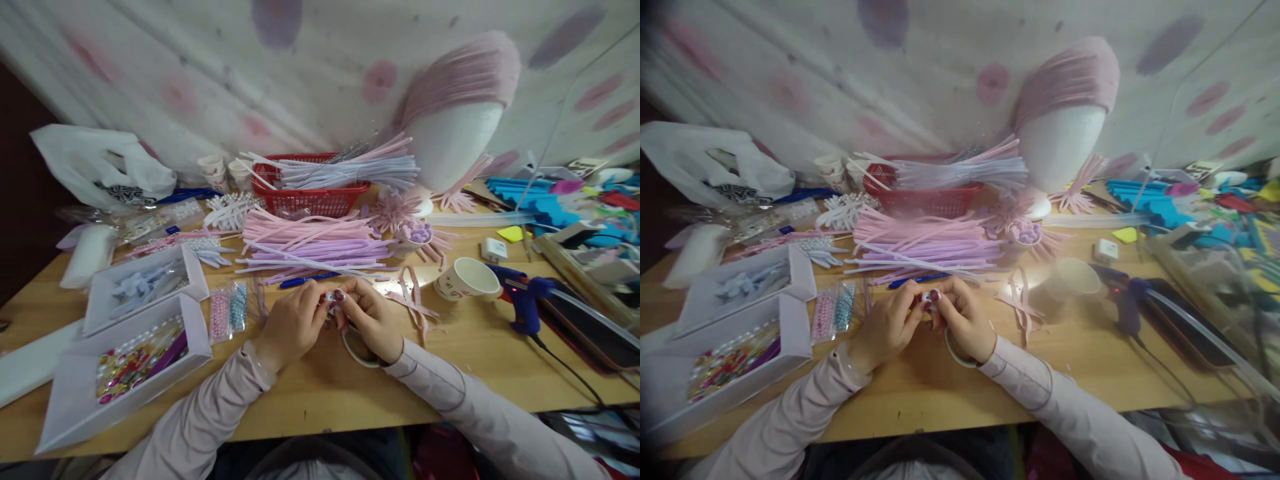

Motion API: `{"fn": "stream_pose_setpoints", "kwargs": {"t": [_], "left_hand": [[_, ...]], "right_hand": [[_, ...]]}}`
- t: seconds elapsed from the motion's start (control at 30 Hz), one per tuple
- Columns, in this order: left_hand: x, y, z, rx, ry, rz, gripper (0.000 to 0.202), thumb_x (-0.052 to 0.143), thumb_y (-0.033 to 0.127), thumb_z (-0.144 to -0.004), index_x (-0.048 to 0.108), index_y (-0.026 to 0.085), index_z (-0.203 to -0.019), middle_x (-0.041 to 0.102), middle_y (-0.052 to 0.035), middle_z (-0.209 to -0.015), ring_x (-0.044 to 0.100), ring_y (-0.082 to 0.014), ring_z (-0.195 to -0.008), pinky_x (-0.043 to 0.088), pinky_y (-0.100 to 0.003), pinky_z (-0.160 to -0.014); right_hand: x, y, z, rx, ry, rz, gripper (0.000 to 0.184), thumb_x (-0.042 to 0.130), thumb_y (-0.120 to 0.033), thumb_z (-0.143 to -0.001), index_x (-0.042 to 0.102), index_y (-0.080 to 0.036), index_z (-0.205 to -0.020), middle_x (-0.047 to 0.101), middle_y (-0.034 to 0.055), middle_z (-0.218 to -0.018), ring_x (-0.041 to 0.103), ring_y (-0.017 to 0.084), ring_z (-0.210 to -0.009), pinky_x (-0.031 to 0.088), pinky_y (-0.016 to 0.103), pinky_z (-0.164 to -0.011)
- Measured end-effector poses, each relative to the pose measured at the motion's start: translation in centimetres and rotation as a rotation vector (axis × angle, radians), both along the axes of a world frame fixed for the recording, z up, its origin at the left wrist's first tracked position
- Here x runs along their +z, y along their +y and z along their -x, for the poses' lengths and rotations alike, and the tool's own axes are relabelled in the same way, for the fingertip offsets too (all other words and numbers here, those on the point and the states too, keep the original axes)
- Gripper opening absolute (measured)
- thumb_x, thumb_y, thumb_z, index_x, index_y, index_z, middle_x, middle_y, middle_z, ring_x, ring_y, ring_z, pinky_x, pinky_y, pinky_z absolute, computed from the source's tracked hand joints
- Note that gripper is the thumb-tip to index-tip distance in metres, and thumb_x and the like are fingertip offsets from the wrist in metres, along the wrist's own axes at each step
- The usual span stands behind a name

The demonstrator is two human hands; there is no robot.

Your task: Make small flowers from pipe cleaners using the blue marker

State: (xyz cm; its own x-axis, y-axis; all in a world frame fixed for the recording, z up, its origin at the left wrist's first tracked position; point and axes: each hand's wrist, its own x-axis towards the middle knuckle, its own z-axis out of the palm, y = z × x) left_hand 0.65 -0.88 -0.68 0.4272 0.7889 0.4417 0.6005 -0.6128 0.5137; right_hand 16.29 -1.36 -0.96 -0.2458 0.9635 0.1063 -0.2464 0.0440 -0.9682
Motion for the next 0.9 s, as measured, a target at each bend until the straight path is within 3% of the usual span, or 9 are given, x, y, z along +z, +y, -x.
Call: {"fn": "stream_pose_setpoints", "kwargs": {"t": [0.13,0.3,0.37,0.47,0.57,0.63,0.8,0.9], "left_hand": [[0.4,-0.2,0.0,-0.006,-0.087,0.091,0.012,0.036,0.019,-0.093,0.048,0.020,-0.093,0.058,-0.0025,-0.080,0.058,-0.0166,-0.075,0.045,-0.028,-0.068],[0.4,-0.2,0.0,0.057,-0.146,0.167,0.014,0.036,0.020,-0.094,0.050,0.019,-0.091,0.057,-0.0027,-0.081,0.057,-0.0157,-0.075,0.046,-0.027,-0.069],[0.0,-0.1,0.0,0.073,-0.138,0.097,0.013,0.040,0.020,-0.093,0.049,0.019,-0.103,0.059,-0.0050,-0.091,0.059,-0.0155,-0.079,0.048,-0.027,-0.070],[-0.5,0.4,0.2,0.033,-0.001,-0.131,0.023,0.040,0.018,-0.093,0.045,0.019,-0.116,0.059,-0.0081,-0.101,0.060,-0.0168,-0.087,0.049,-0.028,-0.073],[-0.6,1.0,0.2,-0.039,0.228,-0.404,0.021,0.038,0.015,-0.093,0.050,0.016,-0.110,0.062,-0.0095,-0.098,0.061,-0.0190,-0.085,0.048,-0.029,-0.070],[-0.4,1.2,0.2,-0.082,0.331,-0.500,0.018,0.038,0.014,-0.093,0.053,0.016,-0.104,0.064,-0.0096,-0.093,0.061,-0.0185,-0.078,0.046,-0.029,-0.064],[0.2,1.5,-0.1,-0.081,0.394,-0.492,0.019,0.037,0.014,-0.093,0.054,0.016,-0.098,0.063,-0.0064,-0.081,0.056,-0.0159,-0.068,0.040,-0.028,-0.060],[-0.1,1.4,-0.5,-0.075,0.324,-0.403,0.018,0.037,0.015,-0.093,0.055,0.015,-0.093,0.061,-0.0055,-0.076,0.055,-0.0171,-0.069,0.040,-0.029,-0.061]], "right_hand": [[0.0,-0.1,0.0,0.060,0.071,0.045,0.024,0.058,-0.042,-0.085,0.051,-0.019,-0.088,0.062,-0.0015,-0.065,0.060,0.012,-0.055,0.048,0.026,-0.055],[0.1,-0.2,0.0,0.071,0.070,0.056,0.028,0.063,-0.042,-0.082,0.051,-0.020,-0.094,0.063,-0.0008,-0.069,0.060,0.013,-0.058,0.047,0.026,-0.057],[0.1,-0.1,0.1,0.040,0.049,0.076,0.026,0.061,-0.043,-0.084,0.050,-0.020,-0.090,0.061,-0.0013,-0.067,0.058,0.012,-0.055,0.047,0.025,-0.055],[-0.1,0.1,0.4,-0.020,0.013,0.061,0.027,0.057,-0.045,-0.086,0.049,-0.019,-0.081,0.053,-0.0043,-0.057,0.050,0.009,-0.048,0.044,0.023,-0.050],[-0.1,0.4,0.6,-0.071,-0.028,0.015,0.032,0.055,-0.047,-0.086,0.047,-0.020,-0.073,0.042,-0.0074,-0.052,0.040,0.007,-0.043,0.039,0.020,-0.043],[-0.1,0.5,0.6,-0.105,-0.080,-0.009,0.034,0.055,-0.048,-0.086,0.045,-0.020,-0.070,0.039,-0.0075,-0.052,0.037,0.007,-0.042,0.037,0.020,-0.041],[-0.1,0.5,0.5,-0.178,-0.193,-0.046,0.031,0.052,-0.045,-0.089,0.046,-0.021,-0.071,0.041,-0.0070,-0.050,0.038,0.008,-0.041,0.035,0.020,-0.038],[-0.3,0.4,0.5,-0.195,-0.227,-0.071,0.026,0.050,-0.040,-0.091,0.047,-0.021,-0.075,0.045,-0.0068,-0.050,0.041,0.008,-0.040,0.036,0.020,-0.039]]}}
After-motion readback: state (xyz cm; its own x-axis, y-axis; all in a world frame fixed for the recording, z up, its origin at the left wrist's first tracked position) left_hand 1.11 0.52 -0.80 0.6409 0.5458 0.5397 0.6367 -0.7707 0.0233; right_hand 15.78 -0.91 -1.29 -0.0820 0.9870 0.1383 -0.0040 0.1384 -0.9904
